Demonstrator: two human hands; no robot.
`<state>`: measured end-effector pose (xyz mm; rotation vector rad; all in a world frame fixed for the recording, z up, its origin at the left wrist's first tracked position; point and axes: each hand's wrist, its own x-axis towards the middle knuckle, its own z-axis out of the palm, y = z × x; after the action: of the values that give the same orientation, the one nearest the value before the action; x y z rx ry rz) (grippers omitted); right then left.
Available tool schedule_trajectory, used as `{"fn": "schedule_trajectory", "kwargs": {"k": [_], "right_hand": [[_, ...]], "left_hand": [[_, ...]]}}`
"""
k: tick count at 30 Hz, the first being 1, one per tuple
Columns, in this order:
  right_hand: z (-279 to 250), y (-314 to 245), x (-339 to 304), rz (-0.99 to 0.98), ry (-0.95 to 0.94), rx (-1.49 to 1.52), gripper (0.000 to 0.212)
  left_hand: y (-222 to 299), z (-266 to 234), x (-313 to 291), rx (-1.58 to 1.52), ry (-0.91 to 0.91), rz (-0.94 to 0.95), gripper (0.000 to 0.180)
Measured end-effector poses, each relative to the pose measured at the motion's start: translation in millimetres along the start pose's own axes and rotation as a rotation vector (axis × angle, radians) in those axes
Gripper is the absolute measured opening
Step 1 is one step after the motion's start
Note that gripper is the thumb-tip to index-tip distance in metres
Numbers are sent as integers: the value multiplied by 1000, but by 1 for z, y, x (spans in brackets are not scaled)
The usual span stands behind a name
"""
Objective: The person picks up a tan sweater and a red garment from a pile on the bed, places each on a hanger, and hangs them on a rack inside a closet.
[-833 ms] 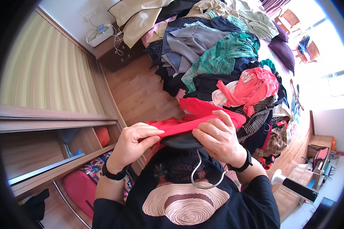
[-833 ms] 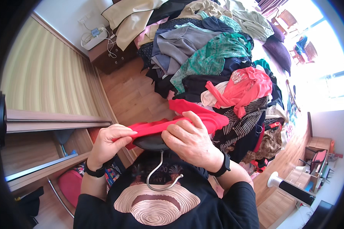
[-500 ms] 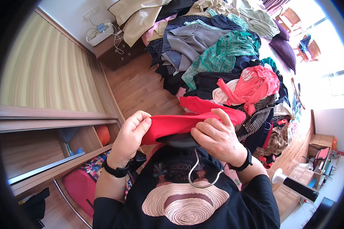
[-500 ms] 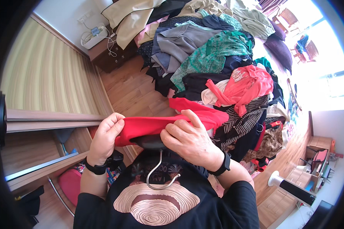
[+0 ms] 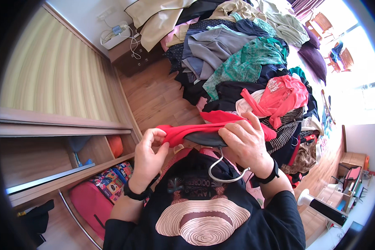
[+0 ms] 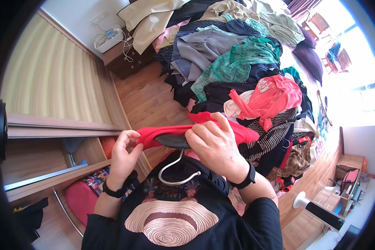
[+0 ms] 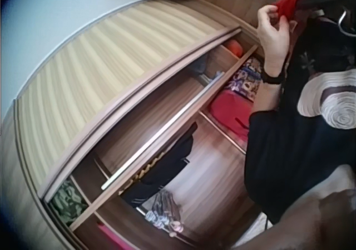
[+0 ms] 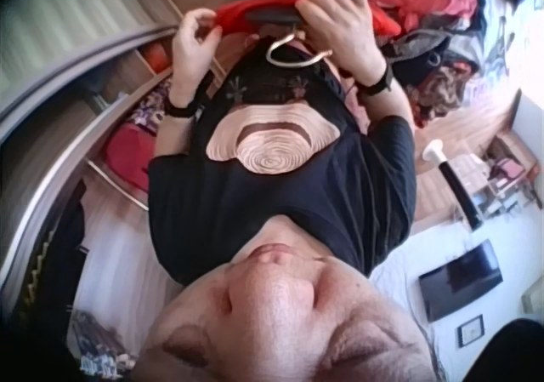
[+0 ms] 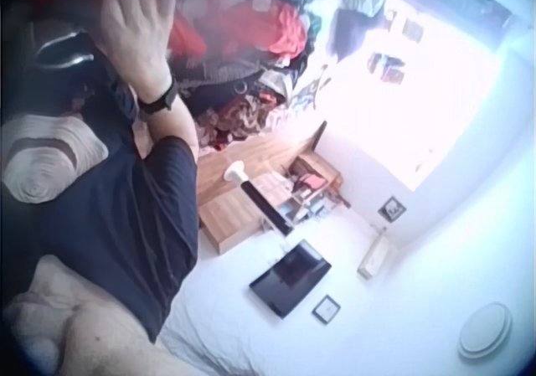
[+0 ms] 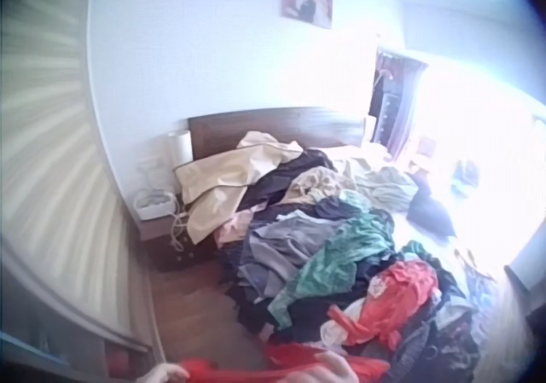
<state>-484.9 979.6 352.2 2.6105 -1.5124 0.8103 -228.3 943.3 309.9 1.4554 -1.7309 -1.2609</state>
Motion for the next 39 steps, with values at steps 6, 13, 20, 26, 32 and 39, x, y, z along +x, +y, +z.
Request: {"fn": "schedule_trajectory", "kwargs": {"k": [6,13,20,26,32,39], "right_hand": [[2,2,1,-17,25,-27,29],[-5,-6,3,-61,1,5,27],[-2,-5,-5,-52,-23,1,34],[2,-11,-6,-73,-56,1,25],[6,-13,-8,-119,-16,28,22],[5,-4,-9,-49,1,21,20]], "left_hand": [[-12,17,1,-378,157,-60,5],[20,-7,24,-50,153,186,9],[30,-1,31,179,187,380,11],[63,0,47,343,-392,278,18],[67,3,54,563,-608,298,19],[86,12,38,348,-76,582,7]]}}
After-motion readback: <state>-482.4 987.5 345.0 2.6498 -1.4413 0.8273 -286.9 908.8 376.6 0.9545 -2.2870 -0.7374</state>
